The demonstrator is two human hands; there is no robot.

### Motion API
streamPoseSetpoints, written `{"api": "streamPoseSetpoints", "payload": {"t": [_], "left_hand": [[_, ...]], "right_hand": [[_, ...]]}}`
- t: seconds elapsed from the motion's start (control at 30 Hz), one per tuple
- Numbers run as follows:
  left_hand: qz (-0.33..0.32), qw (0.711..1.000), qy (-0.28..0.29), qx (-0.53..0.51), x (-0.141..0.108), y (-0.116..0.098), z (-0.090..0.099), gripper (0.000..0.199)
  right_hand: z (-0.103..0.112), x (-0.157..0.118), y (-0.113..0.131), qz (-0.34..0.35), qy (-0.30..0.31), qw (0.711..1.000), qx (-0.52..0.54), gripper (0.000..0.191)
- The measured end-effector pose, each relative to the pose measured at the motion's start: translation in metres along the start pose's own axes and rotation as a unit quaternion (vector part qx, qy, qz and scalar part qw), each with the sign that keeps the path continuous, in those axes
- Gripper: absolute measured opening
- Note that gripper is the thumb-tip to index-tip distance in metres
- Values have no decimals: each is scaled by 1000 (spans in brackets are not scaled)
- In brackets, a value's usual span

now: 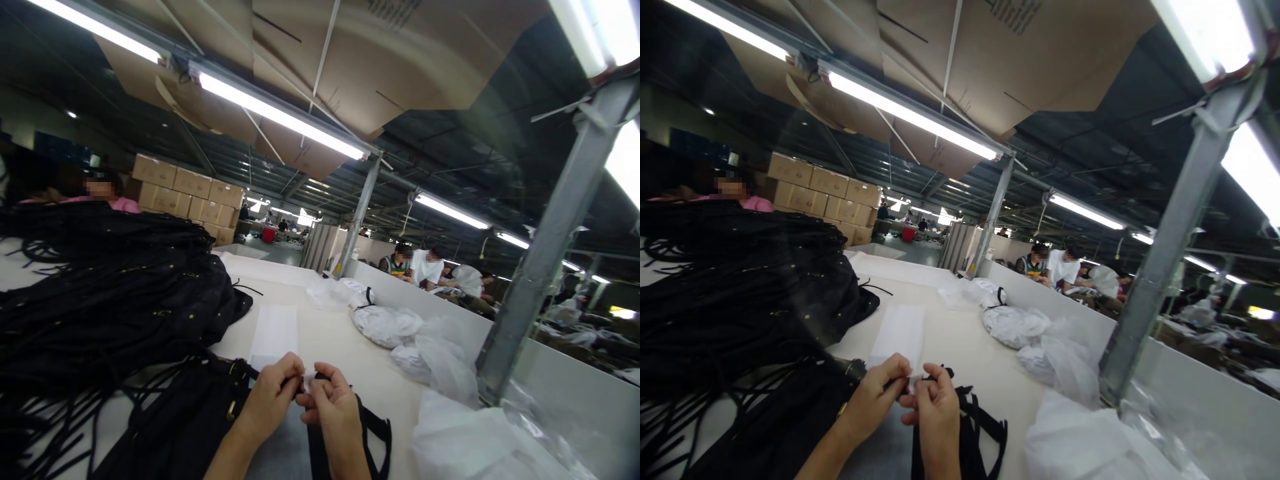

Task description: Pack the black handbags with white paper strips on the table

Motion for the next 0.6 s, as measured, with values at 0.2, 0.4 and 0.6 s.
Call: {"api": "streamPoseSetpoints", "payload": {"t": [0.2,0.4,0.6], "left_hand": [[2,1000,-9,14,-1,3,1,11],[-2,1000,8,27,-4,2,-3,11],[1,996,37,77,-5,-1,-7,13]], "right_hand": [[0,1,-3,-30,5,999,14,71],[4,0,1,-26,46,995,-87,56],[8,-8,30,202,-1,927,-318,21]]}}
Point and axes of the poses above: each hand's wrist, its own x-axis towards the middle knuckle, its own z-axis out of the back of the hand, y = z × x, the point moved 5 cm from there along x, towards the middle knuckle, and after that the axes turned 2 degrees about -z, right-handed, at the moved point
